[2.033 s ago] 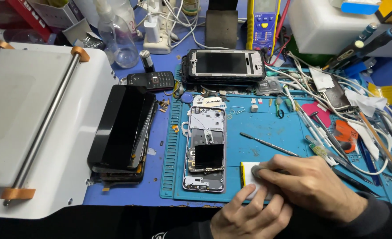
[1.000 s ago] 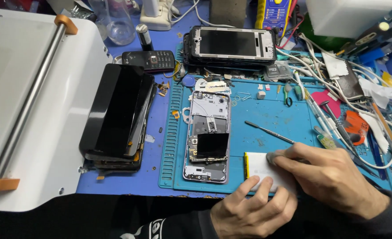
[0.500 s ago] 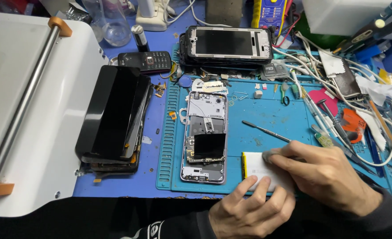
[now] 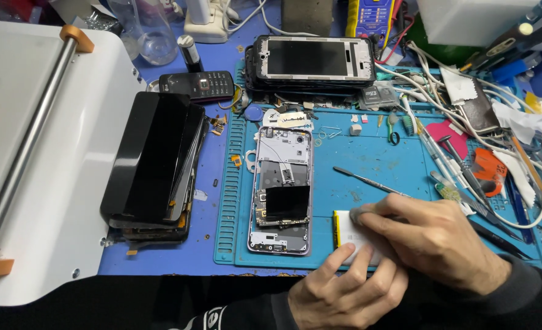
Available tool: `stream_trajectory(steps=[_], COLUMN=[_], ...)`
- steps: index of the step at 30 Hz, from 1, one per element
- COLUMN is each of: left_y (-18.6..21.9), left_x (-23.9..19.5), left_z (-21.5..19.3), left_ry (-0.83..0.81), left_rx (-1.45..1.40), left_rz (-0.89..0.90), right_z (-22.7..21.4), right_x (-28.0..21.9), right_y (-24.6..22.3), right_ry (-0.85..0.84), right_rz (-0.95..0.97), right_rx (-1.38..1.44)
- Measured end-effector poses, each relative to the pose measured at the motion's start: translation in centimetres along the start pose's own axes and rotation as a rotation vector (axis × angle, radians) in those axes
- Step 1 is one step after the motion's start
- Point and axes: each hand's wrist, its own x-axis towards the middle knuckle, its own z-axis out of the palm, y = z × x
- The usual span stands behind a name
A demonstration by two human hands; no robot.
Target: Cleaning adhesive residue or dirt from a mobile phone battery using a cloth and solvent.
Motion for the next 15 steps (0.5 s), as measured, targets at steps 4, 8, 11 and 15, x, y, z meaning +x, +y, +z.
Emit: stream_trajectory(steps=[4, 8, 11, 15], left_y=[-0.3, -0.1, -0.2, -0.1], left_x=[0.0, 0.2, 0.2, 0.0], left_z=[-0.1, -0.1, -0.1, 0.0], left_ry=[0.004, -0.010, -0.004, 0.005], left_rx=[-0.004, -0.034, -0.021, -0.041], left_rz=[0.006, 0.006, 0.006, 0.004], right_z=[-0.4, 0.0, -0.5, 0.4], right_x=[-1.0, -0.6, -1.2, -1.3], right_y=[0.4, 0.1, 0.2, 0.4], right_ry=[-0.017, 0.019, 0.012, 0.010], right_rz=[0.050, -0.043, 0.010, -0.077], right_rx=[-0.053, 0.001, -0.029, -0.004])
